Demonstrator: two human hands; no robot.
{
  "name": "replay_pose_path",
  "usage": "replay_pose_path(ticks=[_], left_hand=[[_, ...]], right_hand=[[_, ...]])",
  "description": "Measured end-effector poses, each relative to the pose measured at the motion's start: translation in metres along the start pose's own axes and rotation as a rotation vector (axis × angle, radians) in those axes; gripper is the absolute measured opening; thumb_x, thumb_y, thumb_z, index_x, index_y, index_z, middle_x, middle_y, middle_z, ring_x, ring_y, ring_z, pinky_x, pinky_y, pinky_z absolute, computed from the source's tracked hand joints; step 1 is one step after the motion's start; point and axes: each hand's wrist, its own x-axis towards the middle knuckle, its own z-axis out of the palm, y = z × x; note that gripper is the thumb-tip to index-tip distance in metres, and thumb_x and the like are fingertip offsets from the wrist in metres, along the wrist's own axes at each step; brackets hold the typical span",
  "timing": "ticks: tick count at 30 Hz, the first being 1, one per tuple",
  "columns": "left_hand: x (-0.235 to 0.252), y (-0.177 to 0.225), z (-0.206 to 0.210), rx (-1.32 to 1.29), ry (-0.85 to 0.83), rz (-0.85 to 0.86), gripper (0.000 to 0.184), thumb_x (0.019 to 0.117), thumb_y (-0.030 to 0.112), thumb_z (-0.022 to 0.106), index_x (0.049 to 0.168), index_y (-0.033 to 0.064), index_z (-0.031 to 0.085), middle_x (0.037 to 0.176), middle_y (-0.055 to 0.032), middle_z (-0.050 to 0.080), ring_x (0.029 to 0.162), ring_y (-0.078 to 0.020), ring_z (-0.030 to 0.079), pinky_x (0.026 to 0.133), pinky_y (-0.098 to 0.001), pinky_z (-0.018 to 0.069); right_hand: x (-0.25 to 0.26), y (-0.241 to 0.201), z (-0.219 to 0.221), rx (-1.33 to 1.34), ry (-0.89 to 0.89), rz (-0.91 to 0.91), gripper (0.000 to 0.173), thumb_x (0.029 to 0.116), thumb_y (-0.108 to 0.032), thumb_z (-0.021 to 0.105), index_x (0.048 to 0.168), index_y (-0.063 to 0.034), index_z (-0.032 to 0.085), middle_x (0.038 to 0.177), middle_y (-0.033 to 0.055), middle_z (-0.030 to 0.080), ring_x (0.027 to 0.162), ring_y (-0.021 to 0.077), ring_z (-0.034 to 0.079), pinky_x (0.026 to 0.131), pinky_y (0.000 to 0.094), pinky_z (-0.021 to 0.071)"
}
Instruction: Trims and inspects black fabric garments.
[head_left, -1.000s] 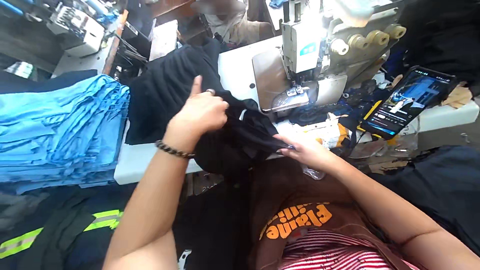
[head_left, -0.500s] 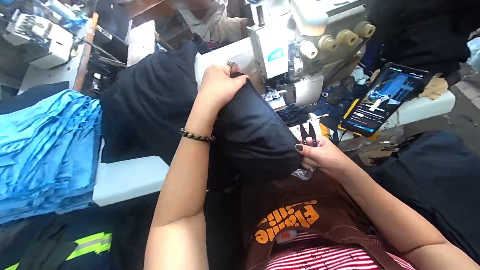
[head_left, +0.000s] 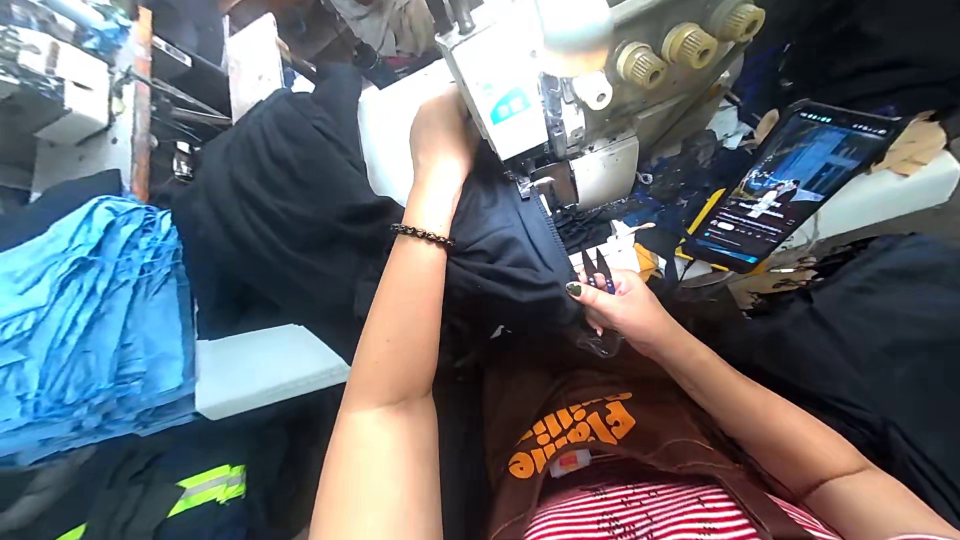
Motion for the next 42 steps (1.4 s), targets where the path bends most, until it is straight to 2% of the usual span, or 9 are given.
replay_pose_path(ticks=[4,8,12,16,20,24,29,32,42], left_hand=[[0.000,-0.004,-0.005,-0.029,-0.041,0.002,0.033,0.0948,0.023,0.067,0.113,-0.0041,0.066,0.113,-0.0254,0.068,0.112,-0.0407,0.065,0.097,-0.0623,0.0473],[-0.047,-0.042,-0.041,-0.237,-0.117,0.107,0.058,0.0948,0.032,0.069,0.140,-0.0001,0.052,0.138,-0.0202,0.058,0.123,-0.0265,0.060,0.102,-0.0418,0.0516],[-0.188,-0.109,-0.079,-0.299,-0.112,-0.055,0.063,0.0902,0.032,0.076,0.143,0.0096,0.050,0.143,-0.0077,0.056,0.128,-0.0164,0.058,0.103,-0.0350,0.0519],[-0.261,-0.167,-0.045,-0.138,-0.209,-0.236,0.091,0.0774,0.025,0.087,0.152,0.0003,0.041,0.149,-0.0306,0.046,0.139,-0.0465,0.043,0.112,-0.0667,0.0346],[-0.283,-0.146,-0.039,-0.133,0.031,-0.213,0.044,0.0879,0.009,0.073,0.126,-0.0091,0.061,0.116,-0.0267,0.069,0.107,-0.0314,0.069,0.094,-0.0503,0.0537],[-0.271,-0.129,-0.078,-0.170,0.406,-0.161,0.043,0.0954,0.006,0.065,0.131,-0.0156,0.055,0.130,-0.0295,0.062,0.121,-0.0256,0.064,0.105,-0.0345,0.0502],[-0.269,-0.113,-0.100,-0.008,0.278,-0.207,0.042,0.0920,0.016,0.070,0.126,-0.0074,0.062,0.120,-0.0313,0.062,0.106,-0.0365,0.063,0.092,-0.0485,0.0506],[-0.288,-0.084,-0.077,-0.017,0.244,-0.115,0.036,0.0923,0.017,0.071,0.120,-0.0064,0.066,0.127,-0.0347,0.058,0.122,-0.0464,0.055,0.104,-0.0540,0.0445],[-0.281,-0.010,0.018,-0.585,0.062,0.141,0.013,0.0923,0.007,0.070,0.104,0.0017,0.074,0.111,-0.0097,0.071,0.107,-0.0137,0.068,0.094,-0.0330,0.0572]], right_hand=[[-0.001,0.001,-0.004,-0.217,0.068,-0.084,0.008,0.0997,-0.012,0.063,0.103,-0.0062,0.068,0.063,-0.0050,0.059,0.049,0.0015,0.051,0.049,0.0191,0.0473],[-0.012,0.002,-0.034,-0.599,0.193,-0.426,0.028,0.1010,-0.004,0.053,0.123,-0.0048,0.071,0.127,0.0073,0.066,0.079,0.0050,0.064,0.062,0.0212,0.0556],[-0.034,0.028,-0.046,-1.066,0.060,-0.370,0.019,0.0976,-0.002,0.062,0.110,-0.0065,0.075,0.116,0.0133,0.070,0.106,0.0250,0.069,0.092,0.0442,0.0590],[-0.038,0.066,-0.033,-1.444,-0.107,-0.008,0.018,0.0955,0.001,0.062,0.110,-0.0029,0.072,0.114,0.0191,0.068,0.088,0.0384,0.071,0.071,0.0578,0.0585],[-0.025,0.085,-0.032,-1.559,-0.094,0.312,0.016,0.0989,0.001,0.055,0.108,0.0051,0.067,0.112,0.0261,0.066,0.096,0.0455,0.068,0.076,0.0625,0.0559],[-0.022,0.072,-0.028,-1.523,-0.107,0.466,0.020,0.1022,-0.002,0.051,0.110,0.0066,0.068,0.116,0.0264,0.068,0.110,0.0457,0.066,0.086,0.0648,0.0527],[-0.031,0.075,-0.036,-1.533,-0.098,0.419,0.024,0.1020,-0.001,0.048,0.116,0.0060,0.067,0.123,0.0263,0.065,0.115,0.0460,0.064,0.090,0.0647,0.0513],[-0.041,0.077,-0.046,-1.522,-0.130,0.324,0.026,0.1032,-0.002,0.047,0.119,0.0049,0.066,0.125,0.0279,0.063,0.113,0.0474,0.064,0.088,0.0659,0.0511],[-0.066,0.016,-0.053,-0.990,0.155,-0.002,0.019,0.1004,-0.009,0.062,0.114,-0.0038,0.075,0.109,0.0148,0.073,0.094,0.0271,0.070,0.086,0.0508,0.0569]])
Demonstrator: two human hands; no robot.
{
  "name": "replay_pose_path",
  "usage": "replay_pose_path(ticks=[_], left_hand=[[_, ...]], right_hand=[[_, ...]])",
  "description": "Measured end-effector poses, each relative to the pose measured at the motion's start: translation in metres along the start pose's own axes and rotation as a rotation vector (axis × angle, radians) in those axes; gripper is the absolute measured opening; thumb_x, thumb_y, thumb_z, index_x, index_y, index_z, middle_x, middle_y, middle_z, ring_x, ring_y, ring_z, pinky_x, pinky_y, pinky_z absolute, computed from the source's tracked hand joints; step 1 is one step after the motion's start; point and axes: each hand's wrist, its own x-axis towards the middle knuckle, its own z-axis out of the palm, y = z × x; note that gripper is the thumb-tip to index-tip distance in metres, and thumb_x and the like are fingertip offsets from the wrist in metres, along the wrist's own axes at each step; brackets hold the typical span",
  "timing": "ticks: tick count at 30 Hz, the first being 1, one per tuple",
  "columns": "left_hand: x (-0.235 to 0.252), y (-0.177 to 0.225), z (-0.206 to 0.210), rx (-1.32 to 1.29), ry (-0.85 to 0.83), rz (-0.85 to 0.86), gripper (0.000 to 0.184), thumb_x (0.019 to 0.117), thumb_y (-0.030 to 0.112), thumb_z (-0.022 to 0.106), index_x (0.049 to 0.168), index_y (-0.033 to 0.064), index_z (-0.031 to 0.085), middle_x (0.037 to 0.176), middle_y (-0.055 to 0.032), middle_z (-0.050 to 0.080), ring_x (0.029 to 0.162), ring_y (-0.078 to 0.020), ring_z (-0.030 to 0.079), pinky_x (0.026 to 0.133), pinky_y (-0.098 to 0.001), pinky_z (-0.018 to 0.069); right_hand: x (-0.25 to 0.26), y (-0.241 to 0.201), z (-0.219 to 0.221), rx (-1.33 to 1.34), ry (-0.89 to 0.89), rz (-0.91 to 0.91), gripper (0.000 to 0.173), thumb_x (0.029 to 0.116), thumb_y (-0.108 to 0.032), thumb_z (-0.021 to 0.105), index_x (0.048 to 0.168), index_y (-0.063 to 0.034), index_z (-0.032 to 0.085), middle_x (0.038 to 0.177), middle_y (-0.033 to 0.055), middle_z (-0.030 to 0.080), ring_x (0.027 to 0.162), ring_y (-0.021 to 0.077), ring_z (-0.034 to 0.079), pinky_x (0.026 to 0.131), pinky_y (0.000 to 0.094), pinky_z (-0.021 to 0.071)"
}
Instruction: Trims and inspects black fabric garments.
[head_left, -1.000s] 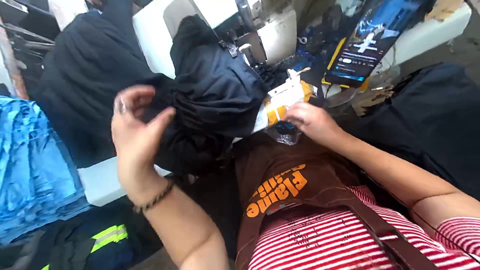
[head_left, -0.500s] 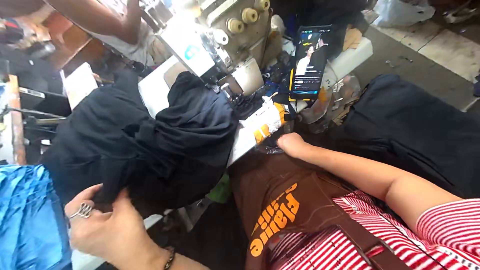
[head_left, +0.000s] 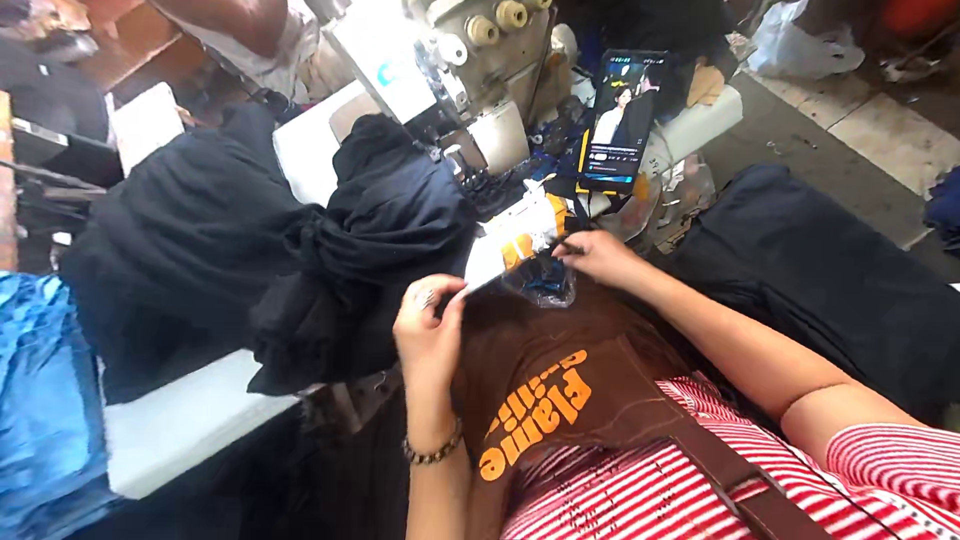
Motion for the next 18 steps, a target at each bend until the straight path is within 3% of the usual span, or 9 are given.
replay_pose_path(ticks=[1,3,5,7,9,13,15,18], left_hand=[[0.007,0.003,0.010,-0.026,-0.062,-0.007,0.017,0.0925,0.008,0.071,0.109,0.0028,0.073,0.114,-0.0100,0.071,0.108,-0.0151,0.068,0.094,-0.0353,0.0578],[0.023,0.009,0.032,-0.070,-0.195,0.008,0.031,0.0920,0.011,0.074,0.122,0.0039,0.069,0.123,-0.0115,0.069,0.109,-0.0186,0.068,0.093,-0.0381,0.0590],[0.036,0.016,0.053,-0.113,-0.301,0.021,0.047,0.0891,0.011,0.078,0.133,0.0053,0.063,0.130,-0.0105,0.068,0.109,-0.0190,0.069,0.088,-0.0378,0.0588],[0.043,0.020,0.070,-0.152,-0.350,0.043,0.055,0.0867,0.008,0.080,0.137,0.0052,0.060,0.126,-0.0099,0.069,0.101,-0.0178,0.069,0.082,-0.0356,0.0587],[0.044,0.022,0.081,-0.193,-0.356,0.056,0.050,0.0853,0.005,0.080,0.133,0.0061,0.064,0.116,-0.0078,0.072,0.092,-0.0144,0.069,0.078,-0.0335,0.0589],[0.038,0.020,0.089,-0.204,-0.268,-0.023,0.021,0.0862,0.004,0.080,0.105,0.0073,0.073,0.097,-0.0042,0.075,0.084,-0.0114,0.072,0.078,-0.0347,0.0610],[0.032,0.014,0.096,-0.097,-0.178,-0.025,0.013,0.0850,0.002,0.080,0.096,0.0041,0.073,0.092,-0.0076,0.074,0.084,-0.0166,0.071,0.079,-0.0400,0.0591],[0.021,-0.001,0.113,0.031,-0.135,0.077,0.012,0.0847,-0.004,0.075,0.096,0.0000,0.073,0.096,-0.0131,0.074,0.091,-0.0253,0.072,0.085,-0.0461,0.0591]], right_hand=[[0.000,-0.006,-0.007,0.110,0.018,0.029,0.017,0.0997,-0.009,0.064,0.113,-0.0032,0.074,0.097,0.0129,0.072,0.073,0.0206,0.065,0.068,0.0425,0.0554],[0.002,-0.013,-0.018,0.324,-0.004,0.085,0.017,0.0990,-0.009,0.065,0.113,-0.0023,0.072,0.080,0.0062,0.066,0.051,0.0082,0.048,0.048,0.0274,0.0444],[0.002,-0.019,-0.025,0.442,-0.040,0.086,0.016,0.0991,-0.006,0.064,0.112,-0.0014,0.070,0.073,0.0023,0.062,0.045,0.0034,0.042,0.043,0.0214,0.0399],[-0.001,-0.023,-0.028,0.458,-0.063,0.043,0.014,0.0987,-0.004,0.063,0.111,-0.0012,0.071,0.071,0.0007,0.062,0.045,0.0021,0.043,0.043,0.0198,0.0398],[-0.003,-0.026,-0.029,0.459,-0.073,0.000,0.014,0.0979,-0.004,0.064,0.109,-0.0021,0.072,0.072,-0.0004,0.063,0.045,0.0011,0.044,0.043,0.0188,0.0401],[0.001,-0.017,-0.021,0.474,-0.031,-0.006,0.012,0.0975,-0.005,0.065,0.108,-0.0032,0.072,0.076,0.0006,0.065,0.047,0.0021,0.045,0.044,0.0194,0.0403],[0.005,-0.008,-0.015,0.476,0.016,0.026,0.014,0.0982,-0.006,0.065,0.110,-0.0027,0.071,0.079,0.0019,0.065,0.048,0.0030,0.045,0.045,0.0205,0.0401],[0.004,0.000,-0.018,0.539,0.081,0.099,0.015,0.0992,-0.008,0.064,0.112,-0.0039,0.069,0.075,0.0004,0.062,0.045,0.0027,0.043,0.043,0.0198,0.0402]])
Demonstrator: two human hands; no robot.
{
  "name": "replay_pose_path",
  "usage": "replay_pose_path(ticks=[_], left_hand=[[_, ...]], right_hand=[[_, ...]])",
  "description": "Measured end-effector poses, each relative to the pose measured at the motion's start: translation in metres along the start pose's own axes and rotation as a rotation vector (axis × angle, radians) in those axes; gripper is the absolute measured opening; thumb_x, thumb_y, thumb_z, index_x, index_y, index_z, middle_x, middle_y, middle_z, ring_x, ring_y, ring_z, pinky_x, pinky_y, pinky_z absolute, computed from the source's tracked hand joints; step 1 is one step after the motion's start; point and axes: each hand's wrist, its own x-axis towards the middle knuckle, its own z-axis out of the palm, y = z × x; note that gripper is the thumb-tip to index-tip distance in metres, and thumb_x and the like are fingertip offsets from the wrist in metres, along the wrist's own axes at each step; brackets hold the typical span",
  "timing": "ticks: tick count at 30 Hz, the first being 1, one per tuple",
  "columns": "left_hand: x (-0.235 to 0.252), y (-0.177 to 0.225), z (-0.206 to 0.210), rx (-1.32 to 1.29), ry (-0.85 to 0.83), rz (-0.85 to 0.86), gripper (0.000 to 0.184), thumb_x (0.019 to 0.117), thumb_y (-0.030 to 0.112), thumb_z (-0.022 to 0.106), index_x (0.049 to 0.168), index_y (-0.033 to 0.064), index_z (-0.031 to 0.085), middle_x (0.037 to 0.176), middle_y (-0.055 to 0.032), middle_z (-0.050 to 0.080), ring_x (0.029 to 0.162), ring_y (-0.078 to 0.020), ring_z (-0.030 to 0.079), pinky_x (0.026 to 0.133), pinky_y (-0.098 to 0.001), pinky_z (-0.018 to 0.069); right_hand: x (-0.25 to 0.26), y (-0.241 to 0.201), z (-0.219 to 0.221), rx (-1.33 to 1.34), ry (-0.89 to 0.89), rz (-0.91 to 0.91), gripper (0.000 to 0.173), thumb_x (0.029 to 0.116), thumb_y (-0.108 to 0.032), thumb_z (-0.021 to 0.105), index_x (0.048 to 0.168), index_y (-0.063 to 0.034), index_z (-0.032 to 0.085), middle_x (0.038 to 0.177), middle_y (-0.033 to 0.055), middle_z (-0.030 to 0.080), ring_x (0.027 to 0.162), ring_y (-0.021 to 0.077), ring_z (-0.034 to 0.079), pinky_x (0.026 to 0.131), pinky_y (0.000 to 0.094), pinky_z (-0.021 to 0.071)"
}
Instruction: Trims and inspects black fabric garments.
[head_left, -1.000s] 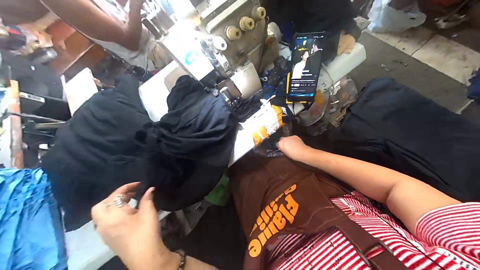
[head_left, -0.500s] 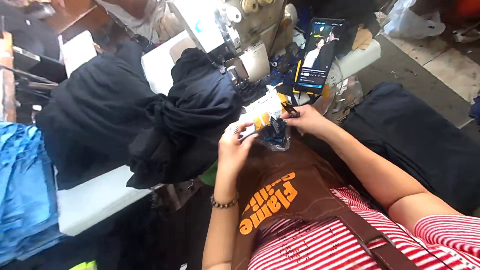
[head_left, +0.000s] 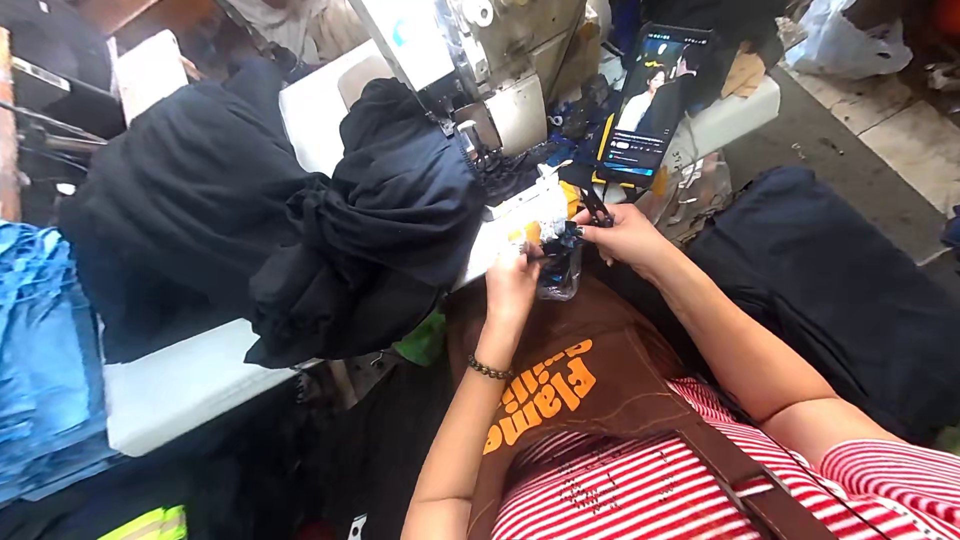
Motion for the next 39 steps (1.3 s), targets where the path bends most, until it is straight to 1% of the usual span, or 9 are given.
replay_pose_path(ticks=[4,9,14,21,25,30,33,35,39], left_hand=[[-0.005,0.000,0.013,-0.080,-0.126,0.080,0.026,0.0890,-0.003,0.072,0.114,0.0014,0.072,0.124,-0.0149,0.068,0.109,-0.0259,0.070,0.093,-0.0432,0.0591],[0.005,0.016,-0.007,-0.384,-0.077,-0.095,0.031,0.0941,0.012,0.073,0.124,0.0063,0.069,0.116,-0.0062,0.070,0.089,-0.0106,0.069,0.081,-0.0295,0.0601],[-0.004,0.025,-0.011,-0.530,0.055,-0.267,0.014,0.0827,0.002,0.081,0.094,0.0063,0.074,0.093,-0.0020,0.074,0.082,-0.0103,0.070,0.075,-0.0296,0.0607],[-0.014,0.028,-0.035,0.009,0.248,0.389,0.006,0.0911,0.009,0.075,0.090,0.0136,0.078,0.114,-0.0074,0.071,0.123,-0.0256,0.058,0.107,-0.0455,0.0430],[-0.023,0.031,-0.041,0.098,0.176,0.461,0.008,0.0929,0.010,0.073,0.091,0.0169,0.077,0.122,-0.0089,0.069,0.132,-0.0301,0.053,0.111,-0.0508,0.0386],[-0.029,0.028,-0.048,-0.448,0.064,0.076,0.008,0.0872,0.008,0.078,0.094,0.0075,0.075,0.127,-0.0079,0.063,0.116,-0.0152,0.061,0.099,-0.0305,0.0539],[-0.031,0.031,-0.055,-0.688,0.002,-0.205,0.011,0.0845,-0.003,0.078,0.091,0.0035,0.072,0.105,-0.0050,0.073,0.090,-0.0111,0.071,0.077,-0.0270,0.0620],[-0.029,0.032,-0.059,-0.655,-0.010,-0.265,0.013,0.0837,-0.004,0.079,0.092,0.0030,0.073,0.089,-0.0043,0.074,0.075,-0.0105,0.070,0.068,-0.0261,0.0611],[-0.021,0.031,-0.069,-0.388,-0.058,-0.143,0.020,0.0845,-0.001,0.080,0.100,0.0045,0.069,0.089,-0.0013,0.072,0.077,-0.0067,0.070,0.071,-0.0241,0.0615]], right_hand=[[-0.011,-0.005,-0.009,0.118,-0.009,0.004,0.013,0.0993,-0.007,0.062,0.110,-0.0059,0.069,0.061,-0.0028,0.054,0.041,0.0020,0.039,0.040,0.0181,0.0388],[-0.018,-0.006,-0.006,0.140,-0.088,-0.001,0.014,0.0989,-0.008,0.063,0.112,-0.0059,0.070,0.065,0.0001,0.057,0.042,0.0031,0.040,0.039,0.0186,0.0394],[-0.019,-0.011,0.015,0.203,-0.164,0.019,0.015,0.1023,-0.009,0.055,0.111,-0.0044,0.067,0.057,-0.0019,0.051,0.042,0.0035,0.042,0.043,0.0197,0.0412],[-0.017,-0.009,0.020,0.269,-0.381,0.229,0.035,0.1099,-0.036,0.042,0.108,-0.0093,0.064,0.057,-0.0069,0.044,0.041,0.0003,0.039,0.044,0.0162,0.0409],[-0.019,-0.017,0.021,0.331,-0.386,0.131,0.006,0.0937,-0.005,0.067,0.099,-0.0048,0.069,0.055,-0.0049,0.053,0.041,-0.0015,0.042,0.041,0.0140,0.0373],[-0.026,-0.022,0.031,0.257,-0.246,-0.073,0.015,0.0843,0.000,0.076,0.095,-0.0067,0.068,0.071,0.0025,0.066,0.047,0.0035,0.052,0.042,0.0177,0.0430],[-0.028,-0.020,0.037,0.234,-0.241,-0.090,0.015,0.0845,0.002,0.075,0.096,-0.0054,0.068,0.070,0.0030,0.065,0.046,0.0042,0.051,0.041,0.0181,0.0432],[-0.029,-0.019,0.038,0.214,-0.253,-0.077,0.009,0.0896,-0.003,0.074,0.097,-0.0048,0.069,0.066,0.0017,0.063,0.044,0.0033,0.048,0.041,0.0178,0.0419],[-0.029,-0.022,0.034,0.046,-0.299,-0.165,0.009,0.0981,-0.013,0.067,0.103,-0.0062,0.071,0.065,-0.0016,0.060,0.044,0.0015,0.045,0.040,0.0169,0.0397]])
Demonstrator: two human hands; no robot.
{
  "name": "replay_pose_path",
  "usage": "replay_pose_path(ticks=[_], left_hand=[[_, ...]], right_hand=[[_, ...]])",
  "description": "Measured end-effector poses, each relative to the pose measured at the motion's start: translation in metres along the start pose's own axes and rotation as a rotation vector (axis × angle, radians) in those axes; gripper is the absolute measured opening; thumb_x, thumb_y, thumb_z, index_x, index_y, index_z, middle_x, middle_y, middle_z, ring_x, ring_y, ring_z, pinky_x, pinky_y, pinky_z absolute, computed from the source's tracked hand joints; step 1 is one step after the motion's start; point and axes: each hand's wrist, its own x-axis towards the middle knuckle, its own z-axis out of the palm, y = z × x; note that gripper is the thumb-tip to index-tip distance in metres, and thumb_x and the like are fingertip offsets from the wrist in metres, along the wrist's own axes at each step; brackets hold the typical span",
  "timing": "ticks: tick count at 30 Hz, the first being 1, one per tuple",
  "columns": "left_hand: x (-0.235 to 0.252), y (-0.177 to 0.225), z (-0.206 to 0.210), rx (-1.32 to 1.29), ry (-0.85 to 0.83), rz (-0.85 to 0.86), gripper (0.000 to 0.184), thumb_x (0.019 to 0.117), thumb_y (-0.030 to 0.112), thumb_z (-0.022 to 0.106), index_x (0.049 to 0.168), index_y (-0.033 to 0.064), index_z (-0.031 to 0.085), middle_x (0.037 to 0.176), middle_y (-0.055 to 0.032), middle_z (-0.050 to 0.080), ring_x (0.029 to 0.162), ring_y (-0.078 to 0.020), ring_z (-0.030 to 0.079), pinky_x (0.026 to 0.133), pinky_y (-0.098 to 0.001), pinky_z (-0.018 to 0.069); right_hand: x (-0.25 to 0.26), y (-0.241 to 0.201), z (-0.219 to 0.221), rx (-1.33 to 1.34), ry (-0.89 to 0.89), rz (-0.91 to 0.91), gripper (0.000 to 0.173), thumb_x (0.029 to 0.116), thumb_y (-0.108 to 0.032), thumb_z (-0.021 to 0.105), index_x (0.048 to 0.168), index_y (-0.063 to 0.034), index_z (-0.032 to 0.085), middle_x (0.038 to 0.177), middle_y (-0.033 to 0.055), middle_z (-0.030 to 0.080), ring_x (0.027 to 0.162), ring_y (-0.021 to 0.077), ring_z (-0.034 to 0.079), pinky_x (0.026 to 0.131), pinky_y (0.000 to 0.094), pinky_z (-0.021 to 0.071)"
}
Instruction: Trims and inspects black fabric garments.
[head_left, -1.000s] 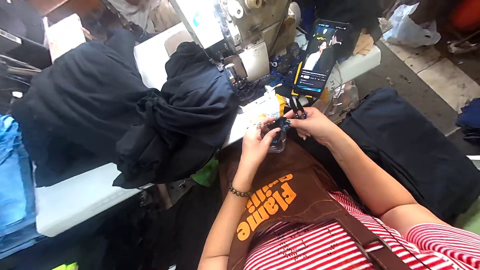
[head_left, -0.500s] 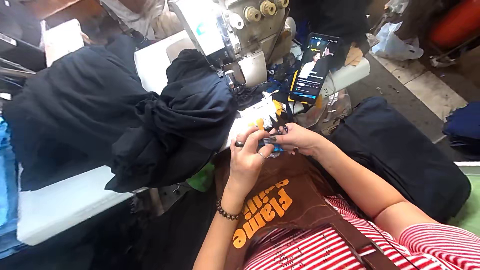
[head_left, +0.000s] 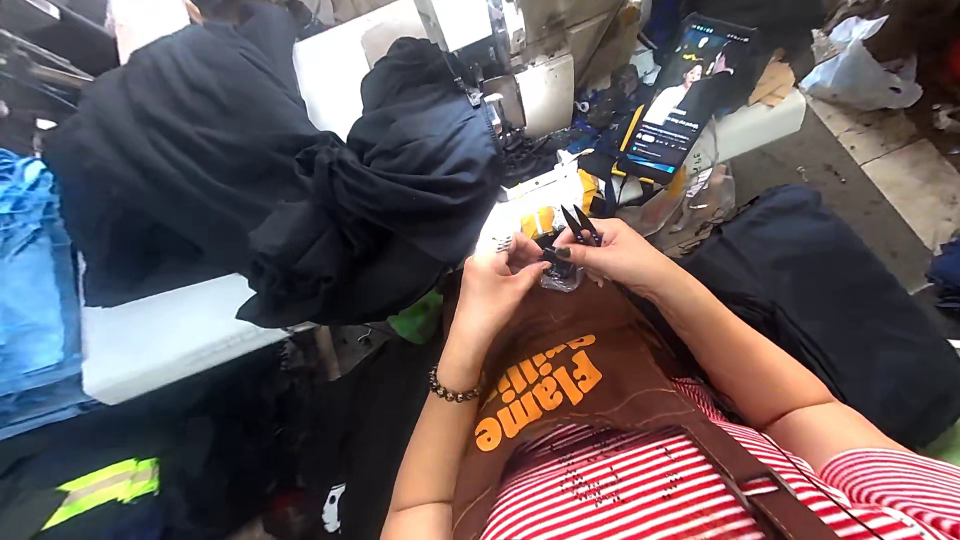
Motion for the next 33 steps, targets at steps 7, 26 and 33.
replay_pose_path(ticks=[7,26,33], left_hand=[[0.004,0.011,0.002,-0.497,0.127,-0.125,0.044,0.0880,-0.008,0.071,0.127,0.0085,0.058,0.098,-0.0059,0.073,0.082,-0.0141,0.071,0.074,-0.0305,0.0623],[-0.005,-0.001,0.011,-0.675,0.315,-0.342,0.052,0.0796,-0.018,0.072,0.120,0.0087,0.052,0.086,-0.0046,0.073,0.071,-0.0141,0.072,0.067,-0.0292,0.0624],[-0.005,-0.002,0.013,-0.645,0.326,-0.341,0.051,0.0800,-0.017,0.073,0.118,0.0098,0.052,0.085,-0.0036,0.072,0.070,-0.0129,0.072,0.065,-0.0282,0.0618]], right_hand=[[0.003,-0.006,0.013,0.126,0.147,0.027,0.011,0.0891,-0.004,0.076,0.097,-0.0035,0.069,0.066,0.0004,0.064,0.045,0.0024,0.049,0.041,0.0177,0.0428],[0.002,-0.002,0.015,0.161,0.165,0.030,0.012,0.1013,-0.007,0.060,0.105,-0.0027,0.070,0.063,-0.0022,0.058,0.042,-0.0003,0.041,0.039,0.0152,0.0383],[0.004,0.000,0.015,0.167,0.163,0.049,0.011,0.1001,-0.009,0.062,0.104,-0.0040,0.071,0.061,-0.0053,0.057,0.042,-0.0009,0.042,0.041,0.0158,0.0388]])
